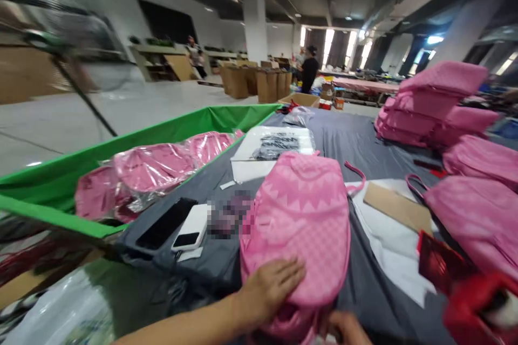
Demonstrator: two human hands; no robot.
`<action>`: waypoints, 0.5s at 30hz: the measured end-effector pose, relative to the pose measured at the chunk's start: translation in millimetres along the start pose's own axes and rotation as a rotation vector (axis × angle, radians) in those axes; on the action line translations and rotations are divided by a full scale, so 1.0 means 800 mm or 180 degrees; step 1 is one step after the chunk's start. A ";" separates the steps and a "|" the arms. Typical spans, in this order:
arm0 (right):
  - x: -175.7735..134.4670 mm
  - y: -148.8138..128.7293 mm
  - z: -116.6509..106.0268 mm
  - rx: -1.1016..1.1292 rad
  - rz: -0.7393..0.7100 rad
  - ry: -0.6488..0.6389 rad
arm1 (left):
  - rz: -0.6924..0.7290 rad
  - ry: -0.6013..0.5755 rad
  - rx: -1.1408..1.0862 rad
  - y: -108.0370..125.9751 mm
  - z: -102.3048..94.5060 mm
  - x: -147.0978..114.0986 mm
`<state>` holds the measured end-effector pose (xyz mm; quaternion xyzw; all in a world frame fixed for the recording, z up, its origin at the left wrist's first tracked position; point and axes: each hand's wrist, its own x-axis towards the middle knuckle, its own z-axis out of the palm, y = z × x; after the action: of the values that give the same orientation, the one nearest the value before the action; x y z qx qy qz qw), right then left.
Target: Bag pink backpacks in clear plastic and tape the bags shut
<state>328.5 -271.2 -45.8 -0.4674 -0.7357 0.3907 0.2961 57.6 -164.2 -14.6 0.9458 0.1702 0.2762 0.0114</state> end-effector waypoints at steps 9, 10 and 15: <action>-0.049 -0.212 -0.005 -0.1531 -0.1586 0.1781 | -0.0781 -0.0856 0.0988 0.005 -0.199 0.171; -0.046 -0.226 0.006 -0.1685 -0.1876 0.1763 | -0.0808 -0.0911 0.1090 0.008 -0.217 0.191; 0.015 -0.204 0.042 -0.2097 -0.2317 0.1483 | -0.0556 -0.1064 0.1071 0.014 -0.242 0.251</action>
<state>222.4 -312.2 76.6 -0.3248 -0.8484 -0.1022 0.4054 118.0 -123.2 254.7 0.9487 0.2906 0.0817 -0.0944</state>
